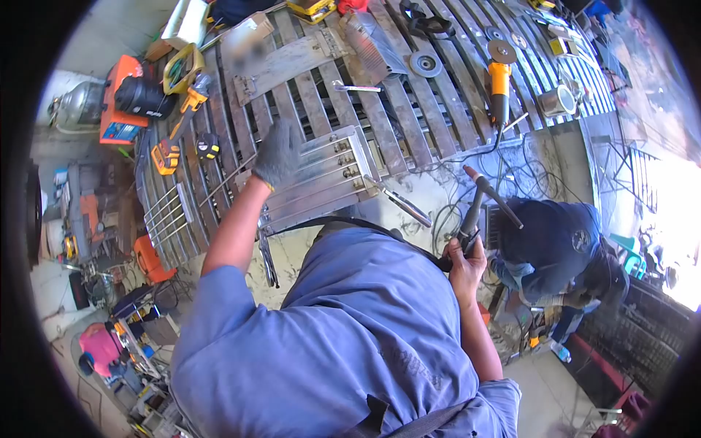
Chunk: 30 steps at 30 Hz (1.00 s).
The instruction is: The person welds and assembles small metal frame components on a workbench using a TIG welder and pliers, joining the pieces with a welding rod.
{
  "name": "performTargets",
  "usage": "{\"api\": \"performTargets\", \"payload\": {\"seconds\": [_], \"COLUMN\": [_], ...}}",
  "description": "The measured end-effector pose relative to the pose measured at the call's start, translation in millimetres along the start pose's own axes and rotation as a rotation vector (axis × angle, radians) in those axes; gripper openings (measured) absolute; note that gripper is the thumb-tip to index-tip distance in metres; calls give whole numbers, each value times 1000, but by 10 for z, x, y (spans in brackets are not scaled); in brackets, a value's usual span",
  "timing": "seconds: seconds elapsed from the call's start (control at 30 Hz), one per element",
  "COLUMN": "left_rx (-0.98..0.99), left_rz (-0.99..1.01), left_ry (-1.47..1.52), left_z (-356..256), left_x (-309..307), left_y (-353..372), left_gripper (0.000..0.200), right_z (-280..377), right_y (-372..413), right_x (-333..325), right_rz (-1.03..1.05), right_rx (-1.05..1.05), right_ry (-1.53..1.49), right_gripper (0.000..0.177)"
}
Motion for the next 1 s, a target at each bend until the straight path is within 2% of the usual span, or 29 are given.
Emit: {"api": "performTargets", "payload": {"seconds": [0.03, 0.07, 0.1, 0.17, 0.23, 0.3, 0.33, 0.43, 0.47, 0.57, 0.67, 0.77, 0.83, 0.9, 0.93, 1.0], "left_rx": [19, 38, 81, 36, -152, -331, -418, -320, -341, -279, -362, -364, -352, -330, -342, -338], "left_rz": [-56, -111, -139, -127, -39, 92, 153, 110, 64, -32, -49, -85, -135, -195, -217, -237], "left_ry": [36, 71, 38, 104, 293, 500, 603, 503, 595, 468, 479, 444, 454, 428, 414, 406], "left_z": [-201, -399, -449, -638, -994, -1246, -1344, -1599, -1674, -1834, -1909, -2012, -2043, -2046, -2049, -2114], "left_x": [-64, -120, -14, 131, 108, 228, 305, 421, 420, 369, 340, 264, 247, 240, 248, 261], "left_y": [236, 474, 741, 1085, 1341, 1592, 1721, 2012, 2119, 2397, 2639, 2851, 2974, 3096, 3144, 3172], "left_gripper": [18, 19, 18, 17, 16, 16, 16, 18, 19, 21, 23, 23, 22, 22, 21, 20], "right_z": [-18, -20, -47, -98, -237, -194, -213, -282, -271, -206, -78, 365, 643, 897, 1037, 1257], "right_y": [-25, -37, -36, -40, -63, -31, -34, -32, -22, -5, -139, -278, -410, -479, -472, -430], "right_x": [-20, -30, -33, -87, -137, -110, -92, -97, -86, -20, -43, -50, -121, -170, -198, -250], "right_rz": [24, 36, 66, 110, 153, 234, 251, 305, 329, 406, 445, 433, 392, 367, 361, 334], "right_rx": [-4, -26, -19, -16, -10, 39, 21, 17, 8, -46, -115, -269, -364, -405, -412, -459], "right_ry": [-3, -44, -46, -43, -70, -36, -55, -38, -45, -68, -26, -8, 11, -24, -11, 107], "right_gripper": [27, 17, 16, 15, 12, 24, 17, 13, 13, 12, 12, 10, 18, 35, 51, 62]}}
Point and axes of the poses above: each hand's wrist, its own y-axis away from the middle knuckle, its own x-axis out of the palm, z = x × y, the point moved 7 cm from there along -y, towards the middle knuckle, and after that the axes turned 6 degrees about z, right-handed, at the moved point
